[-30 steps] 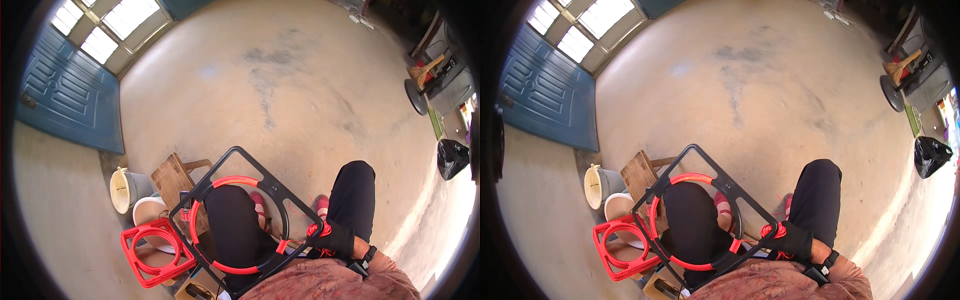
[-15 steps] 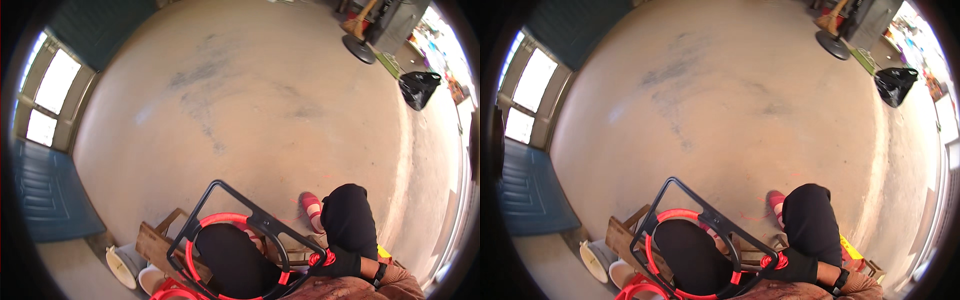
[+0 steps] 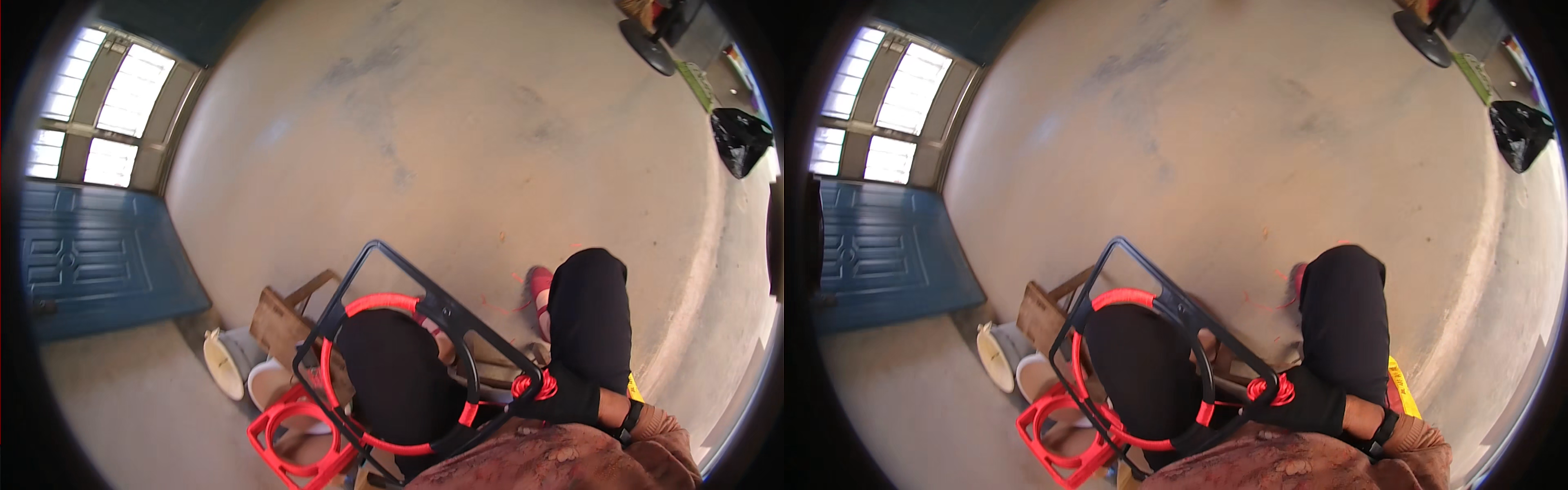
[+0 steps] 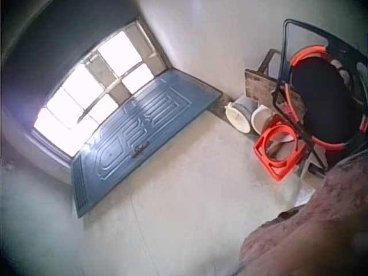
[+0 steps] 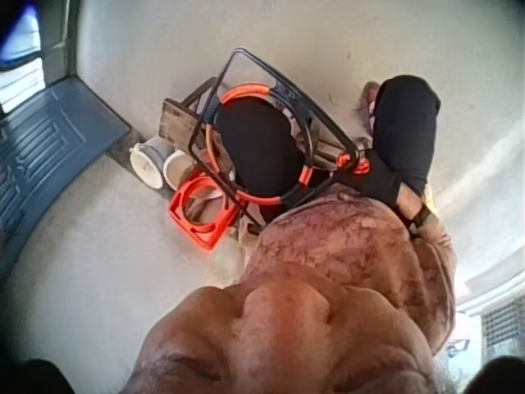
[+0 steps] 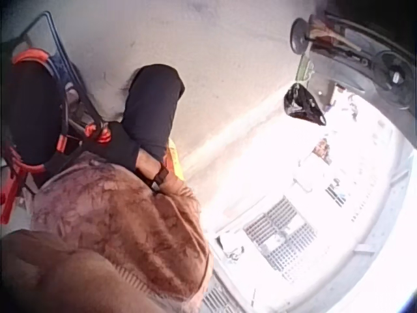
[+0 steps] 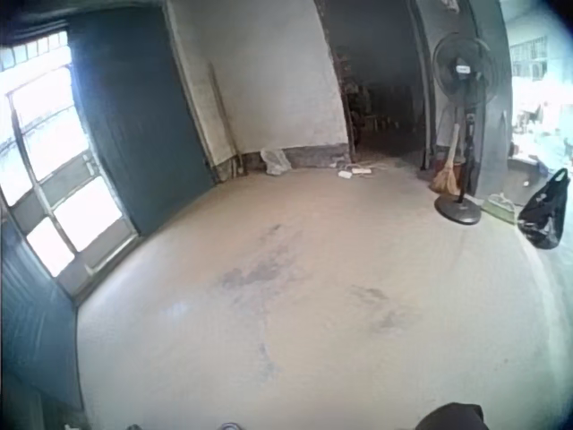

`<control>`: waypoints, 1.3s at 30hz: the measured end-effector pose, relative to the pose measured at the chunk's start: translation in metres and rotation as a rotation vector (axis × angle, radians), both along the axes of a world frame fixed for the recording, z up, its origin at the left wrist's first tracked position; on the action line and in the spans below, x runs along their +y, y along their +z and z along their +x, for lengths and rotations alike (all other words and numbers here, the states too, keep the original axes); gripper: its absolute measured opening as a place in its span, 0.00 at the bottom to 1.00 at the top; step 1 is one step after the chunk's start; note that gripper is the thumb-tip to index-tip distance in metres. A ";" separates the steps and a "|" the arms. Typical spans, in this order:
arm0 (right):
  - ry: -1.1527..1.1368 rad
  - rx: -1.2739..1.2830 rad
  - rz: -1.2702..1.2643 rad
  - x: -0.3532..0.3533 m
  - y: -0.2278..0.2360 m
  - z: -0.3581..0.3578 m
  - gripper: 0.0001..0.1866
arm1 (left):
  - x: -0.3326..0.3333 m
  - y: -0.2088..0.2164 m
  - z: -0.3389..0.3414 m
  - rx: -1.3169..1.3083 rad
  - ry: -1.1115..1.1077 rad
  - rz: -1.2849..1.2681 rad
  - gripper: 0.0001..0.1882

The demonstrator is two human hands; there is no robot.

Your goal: Wrapping a red plastic cord around a black circular furniture frame component.

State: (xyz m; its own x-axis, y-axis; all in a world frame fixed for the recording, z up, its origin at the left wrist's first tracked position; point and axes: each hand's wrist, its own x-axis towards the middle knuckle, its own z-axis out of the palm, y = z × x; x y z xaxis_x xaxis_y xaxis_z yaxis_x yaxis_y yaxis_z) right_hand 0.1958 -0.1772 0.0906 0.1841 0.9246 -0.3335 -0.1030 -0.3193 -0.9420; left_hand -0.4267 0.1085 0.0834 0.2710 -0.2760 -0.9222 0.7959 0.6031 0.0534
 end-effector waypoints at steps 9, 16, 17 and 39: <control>0.065 0.134 -0.108 -0.001 0.002 0.020 0.15 | -0.078 0.125 0.167 -0.191 0.651 -0.123 0.09; 0.099 0.130 -0.057 0.013 0.010 0.023 0.12 | -0.080 0.129 0.287 -0.095 -0.117 0.079 0.12; 0.094 0.130 -0.081 0.014 0.014 0.023 0.12 | -0.081 0.136 0.300 -0.235 -0.092 0.202 0.12; 0.076 -0.121 0.013 0.024 0.085 -0.001 0.12 | -0.106 0.079 0.427 -0.756 0.146 0.675 0.09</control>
State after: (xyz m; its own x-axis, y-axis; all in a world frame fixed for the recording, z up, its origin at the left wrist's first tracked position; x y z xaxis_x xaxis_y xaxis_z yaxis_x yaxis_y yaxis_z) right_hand 0.1949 -0.1532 0.1753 0.1514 0.9414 -0.3013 0.0359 -0.3098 -0.9501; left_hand 0.0004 0.0022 0.1625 0.8354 0.3196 -0.4471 0.3346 0.3496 0.8751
